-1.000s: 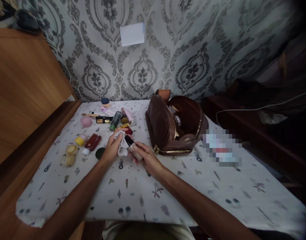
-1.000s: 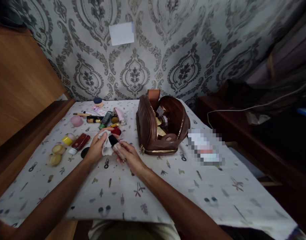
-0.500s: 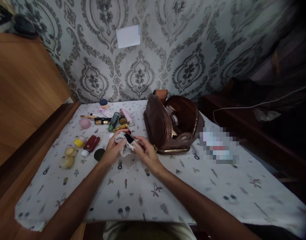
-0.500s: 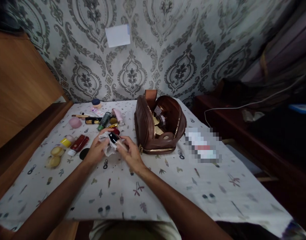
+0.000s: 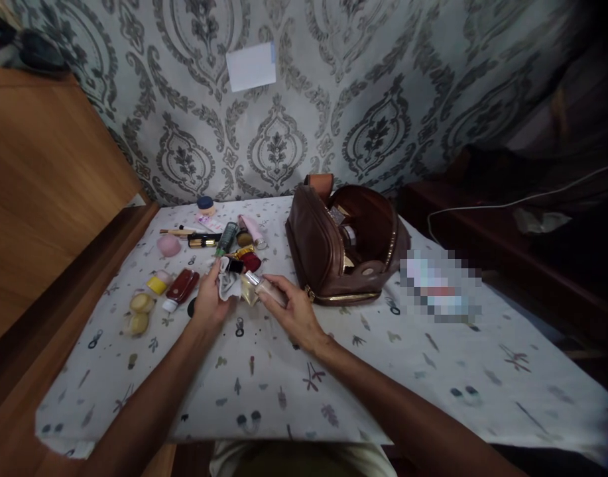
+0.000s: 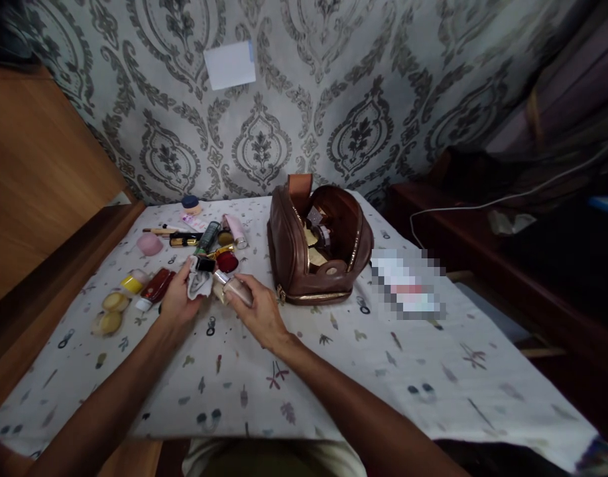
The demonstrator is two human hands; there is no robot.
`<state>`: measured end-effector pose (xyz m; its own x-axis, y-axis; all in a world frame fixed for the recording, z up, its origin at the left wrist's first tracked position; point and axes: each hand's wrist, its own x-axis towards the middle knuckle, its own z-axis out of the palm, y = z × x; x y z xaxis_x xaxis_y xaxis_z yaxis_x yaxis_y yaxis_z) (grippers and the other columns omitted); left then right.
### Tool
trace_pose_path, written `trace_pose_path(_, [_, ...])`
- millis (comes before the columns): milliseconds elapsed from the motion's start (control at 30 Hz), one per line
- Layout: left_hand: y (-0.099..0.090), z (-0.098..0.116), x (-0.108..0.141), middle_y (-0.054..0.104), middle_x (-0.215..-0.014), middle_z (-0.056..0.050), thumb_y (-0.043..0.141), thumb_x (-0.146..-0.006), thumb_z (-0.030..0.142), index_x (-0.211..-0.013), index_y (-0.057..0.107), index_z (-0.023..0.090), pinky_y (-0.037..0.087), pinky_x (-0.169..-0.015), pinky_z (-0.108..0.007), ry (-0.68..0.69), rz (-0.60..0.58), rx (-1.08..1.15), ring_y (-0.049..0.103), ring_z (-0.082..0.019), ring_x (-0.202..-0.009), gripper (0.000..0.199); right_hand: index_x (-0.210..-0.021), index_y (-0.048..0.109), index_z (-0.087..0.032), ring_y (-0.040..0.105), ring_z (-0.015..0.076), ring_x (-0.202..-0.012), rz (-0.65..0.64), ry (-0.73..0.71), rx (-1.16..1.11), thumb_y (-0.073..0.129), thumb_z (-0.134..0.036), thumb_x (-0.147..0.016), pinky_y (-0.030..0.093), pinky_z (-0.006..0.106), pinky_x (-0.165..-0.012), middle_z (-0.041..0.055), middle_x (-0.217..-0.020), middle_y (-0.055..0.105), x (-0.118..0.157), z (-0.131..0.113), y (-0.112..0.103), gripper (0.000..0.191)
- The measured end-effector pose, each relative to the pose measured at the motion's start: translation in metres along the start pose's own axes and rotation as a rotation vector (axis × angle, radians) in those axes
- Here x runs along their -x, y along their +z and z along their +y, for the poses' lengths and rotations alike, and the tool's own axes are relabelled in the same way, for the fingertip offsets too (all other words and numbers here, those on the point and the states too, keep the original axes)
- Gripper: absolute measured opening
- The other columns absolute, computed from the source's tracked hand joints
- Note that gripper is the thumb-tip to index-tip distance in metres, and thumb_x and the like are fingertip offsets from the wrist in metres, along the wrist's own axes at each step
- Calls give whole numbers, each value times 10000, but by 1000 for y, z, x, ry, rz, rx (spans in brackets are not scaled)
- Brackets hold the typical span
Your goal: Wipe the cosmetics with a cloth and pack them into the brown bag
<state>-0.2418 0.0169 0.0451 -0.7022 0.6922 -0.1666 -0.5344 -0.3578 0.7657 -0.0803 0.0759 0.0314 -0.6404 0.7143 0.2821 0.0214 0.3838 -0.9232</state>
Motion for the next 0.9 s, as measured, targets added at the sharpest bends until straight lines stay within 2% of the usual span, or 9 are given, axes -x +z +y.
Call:
trace_pose_path(167, [0,-8,-1,741,-703,-3,702,-862,306,-789,680,161,556,-593,-220,-105,-5,33,690,-126,-589,165,-1154,647,-191,674,263,-1000,-22,22,-91,603,-449,-858,505,380,-887,77,-1084,727,-1,-2,-1,395])
trace_pose_path(333, [-2,-13,2,732,-687,1,699,-861,300,-780,685,158,529,-547,-207,-130,-31,32,680,-123,-587,164,-1143,648,-184,665,261,-1009,-32,19,-97,608,-446,-858,507,372,-883,71,-1058,729,0,-3,-2,389])
trace_pose_path(467, [0,-12,6,731,-725,19,779,-778,314,-801,695,167,518,-582,-195,-71,-82,-1,672,-108,-618,171,-1127,654,-184,670,256,-992,-23,9,-84,612,-441,-857,512,362,-870,67,-1036,733,-1,-1,-1,375])
trace_pose_path(667, [7,-6,17,720,-793,27,883,-632,292,-849,709,190,493,-647,-196,56,-189,-102,652,-110,-686,296,-1147,651,-178,685,247,-938,22,-19,16,598,-397,-864,513,345,-832,78,-1049,734,-2,2,-2,362])
trace_pose_path(800, [8,-5,24,709,-798,11,848,-690,341,-906,714,200,470,-649,-206,139,-283,-260,648,-132,-711,291,-1235,612,-177,677,247,-946,32,-70,75,602,-377,-873,507,345,-842,92,-1084,719,1,1,-3,414])
trace_pose_path(900, [6,-9,26,714,-843,-1,827,-714,393,-948,711,210,479,-710,-220,186,-292,-349,661,-148,-771,319,-1329,546,-182,666,241,-882,39,-61,82,609,-380,-871,506,344,-805,85,-1016,709,3,1,-4,502])
